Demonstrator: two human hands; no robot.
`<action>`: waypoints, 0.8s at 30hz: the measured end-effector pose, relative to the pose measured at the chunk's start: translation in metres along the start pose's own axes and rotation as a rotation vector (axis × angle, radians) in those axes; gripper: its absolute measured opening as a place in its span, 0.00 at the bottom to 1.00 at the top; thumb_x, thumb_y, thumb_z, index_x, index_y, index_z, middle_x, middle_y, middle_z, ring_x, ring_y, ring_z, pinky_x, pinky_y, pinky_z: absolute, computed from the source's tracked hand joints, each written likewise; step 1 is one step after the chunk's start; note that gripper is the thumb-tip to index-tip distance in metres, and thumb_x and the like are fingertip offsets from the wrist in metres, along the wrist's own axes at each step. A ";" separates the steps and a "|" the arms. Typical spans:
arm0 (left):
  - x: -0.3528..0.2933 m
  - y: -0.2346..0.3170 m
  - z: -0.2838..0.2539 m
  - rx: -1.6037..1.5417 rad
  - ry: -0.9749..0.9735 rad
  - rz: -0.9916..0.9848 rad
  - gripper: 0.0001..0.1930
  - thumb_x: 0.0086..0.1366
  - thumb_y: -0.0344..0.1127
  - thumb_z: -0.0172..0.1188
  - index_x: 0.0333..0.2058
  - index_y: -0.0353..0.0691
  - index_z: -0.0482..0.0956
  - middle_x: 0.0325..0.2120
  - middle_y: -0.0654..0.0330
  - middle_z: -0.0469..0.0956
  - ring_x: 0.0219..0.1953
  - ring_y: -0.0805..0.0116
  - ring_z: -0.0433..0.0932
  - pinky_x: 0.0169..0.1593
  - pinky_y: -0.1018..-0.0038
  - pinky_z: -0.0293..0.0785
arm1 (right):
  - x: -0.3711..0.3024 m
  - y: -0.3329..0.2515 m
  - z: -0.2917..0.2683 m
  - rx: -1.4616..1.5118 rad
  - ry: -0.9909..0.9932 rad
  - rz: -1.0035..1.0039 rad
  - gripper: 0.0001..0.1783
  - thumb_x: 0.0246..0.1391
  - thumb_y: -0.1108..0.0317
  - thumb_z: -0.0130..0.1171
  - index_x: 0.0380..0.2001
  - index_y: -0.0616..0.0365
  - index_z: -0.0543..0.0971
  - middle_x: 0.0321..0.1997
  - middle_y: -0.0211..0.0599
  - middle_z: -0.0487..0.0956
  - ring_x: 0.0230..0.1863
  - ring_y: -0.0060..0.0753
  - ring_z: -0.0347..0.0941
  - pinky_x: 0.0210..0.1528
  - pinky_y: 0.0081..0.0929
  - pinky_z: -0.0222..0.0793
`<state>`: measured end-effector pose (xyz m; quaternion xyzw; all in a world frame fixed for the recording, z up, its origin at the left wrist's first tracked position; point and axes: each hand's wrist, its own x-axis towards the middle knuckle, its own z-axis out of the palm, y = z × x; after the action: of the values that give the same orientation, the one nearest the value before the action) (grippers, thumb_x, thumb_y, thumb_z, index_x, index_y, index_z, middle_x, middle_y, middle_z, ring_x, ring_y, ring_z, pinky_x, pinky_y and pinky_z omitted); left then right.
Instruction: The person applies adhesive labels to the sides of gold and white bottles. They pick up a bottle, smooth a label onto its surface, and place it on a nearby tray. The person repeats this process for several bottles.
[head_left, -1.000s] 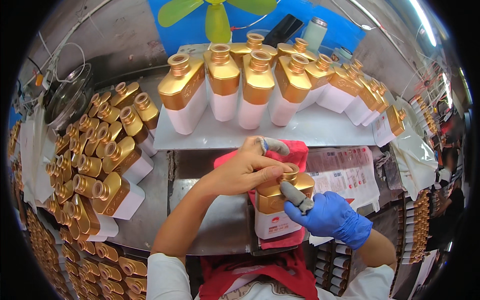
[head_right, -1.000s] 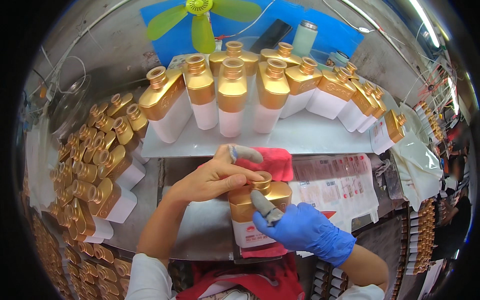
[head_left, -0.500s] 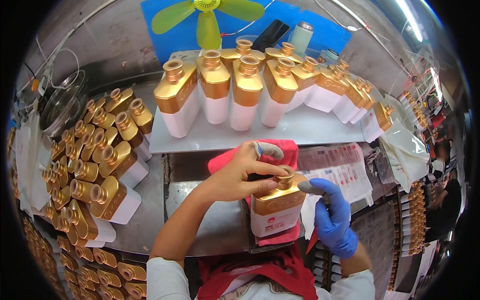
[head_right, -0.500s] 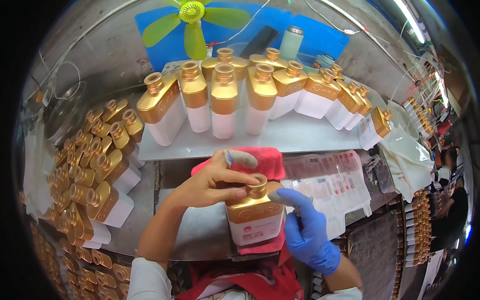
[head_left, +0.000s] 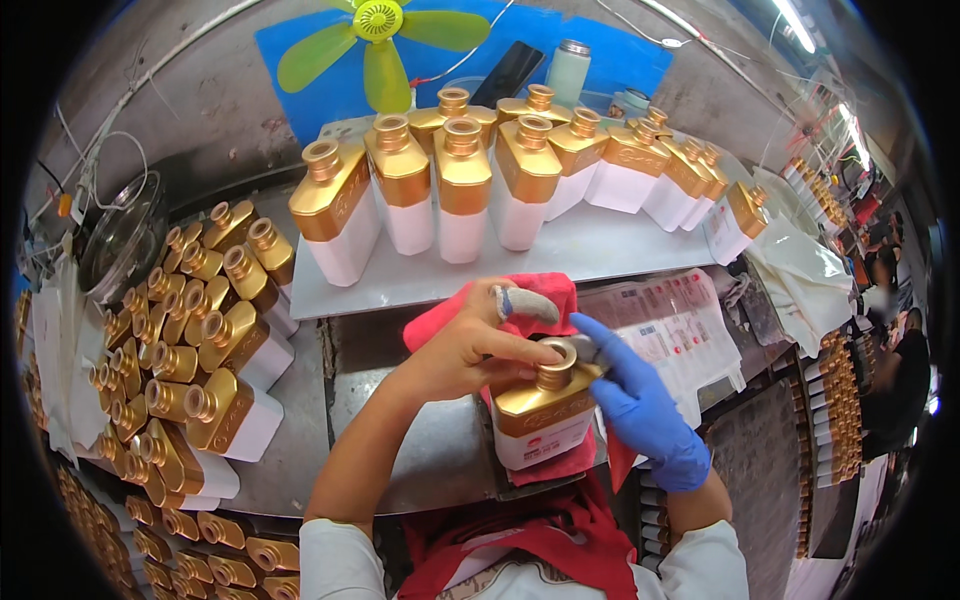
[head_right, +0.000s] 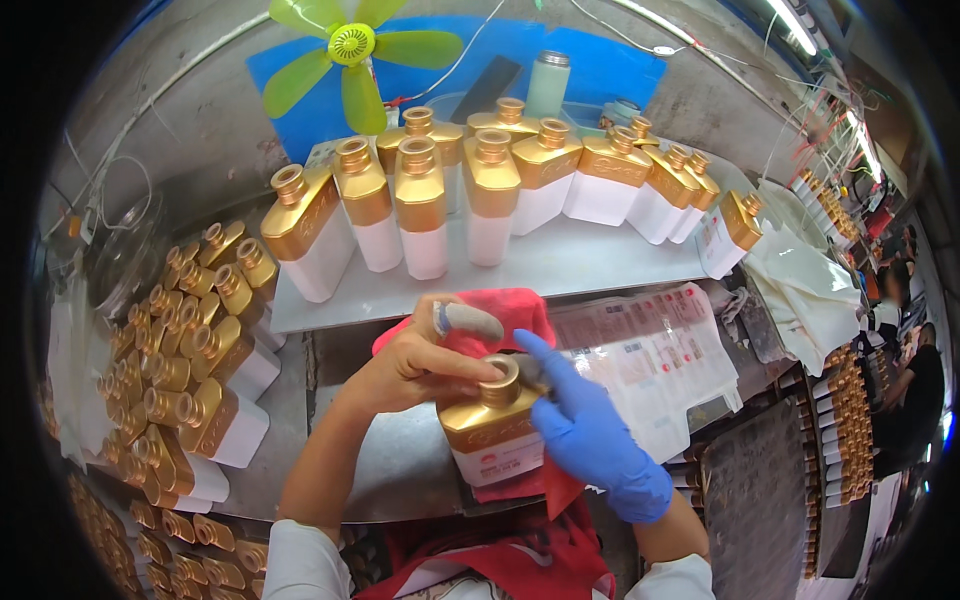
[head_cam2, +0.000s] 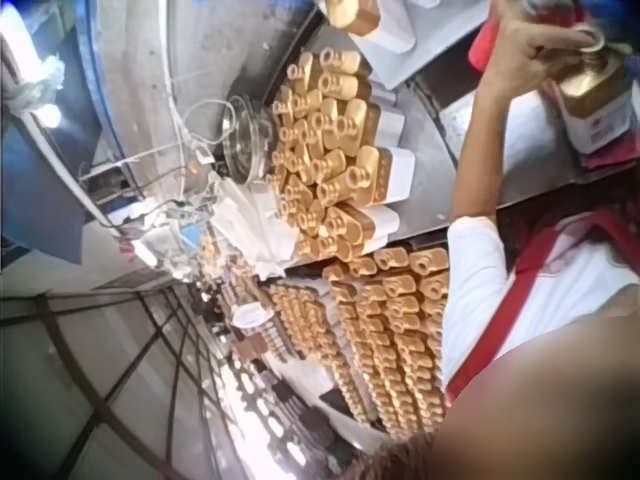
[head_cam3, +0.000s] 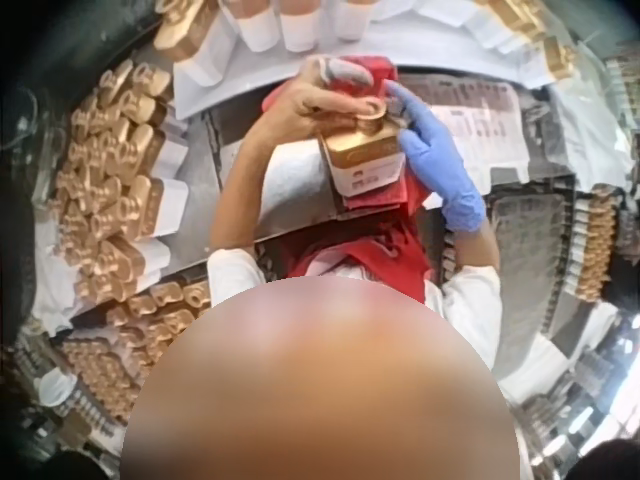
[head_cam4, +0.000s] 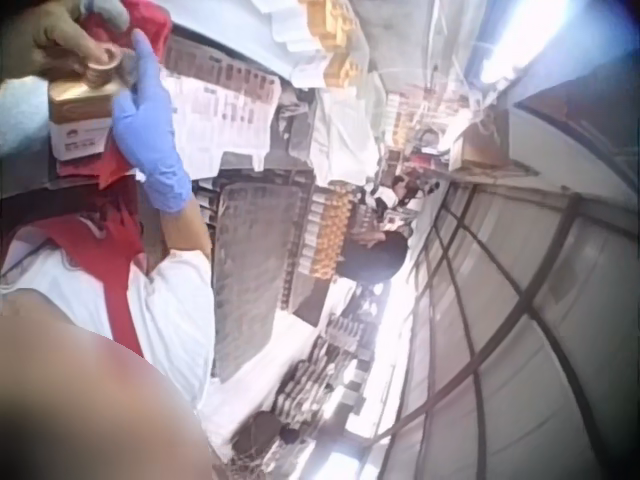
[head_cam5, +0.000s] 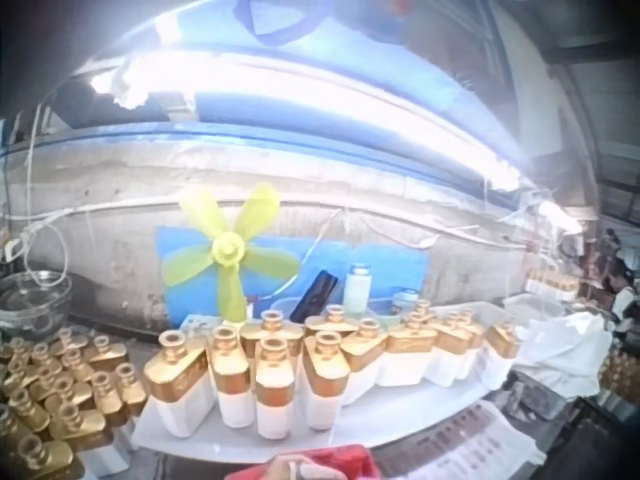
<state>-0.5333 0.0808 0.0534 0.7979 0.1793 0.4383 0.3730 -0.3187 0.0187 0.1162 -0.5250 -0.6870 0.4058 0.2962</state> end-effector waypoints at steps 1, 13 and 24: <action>0.002 0.001 -0.001 0.019 -0.030 0.028 0.21 0.47 0.24 0.68 0.41 0.53 0.83 0.49 0.59 0.71 0.53 0.59 0.61 0.57 0.68 0.57 | -0.002 -0.002 -0.005 0.014 0.015 0.006 0.32 0.49 0.76 0.45 0.61 0.54 0.61 0.44 0.43 0.76 0.28 0.29 0.71 0.33 0.24 0.68; -0.006 0.026 0.013 0.015 0.135 -0.159 0.24 0.44 0.13 0.50 0.41 0.39 0.79 0.41 0.61 0.76 0.53 0.62 0.63 0.57 0.70 0.59 | 0.017 -0.020 -0.035 -0.702 -0.410 -0.585 0.07 0.53 0.66 0.51 0.32 0.58 0.71 0.40 0.43 0.69 0.29 0.49 0.74 0.27 0.40 0.71; -0.067 0.018 0.019 -0.245 0.533 -0.370 0.19 0.49 0.13 0.51 0.42 0.30 0.75 0.47 0.52 0.71 0.53 0.63 0.68 0.59 0.68 0.59 | 0.023 -0.015 -0.131 -0.805 0.146 -0.588 0.08 0.56 0.61 0.52 0.27 0.50 0.76 0.32 0.40 0.74 0.33 0.45 0.73 0.34 0.35 0.71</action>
<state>-0.5551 0.0199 0.0226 0.5585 0.3582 0.5746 0.4791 -0.2235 0.0715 0.1935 -0.4091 -0.8853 -0.0298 0.2193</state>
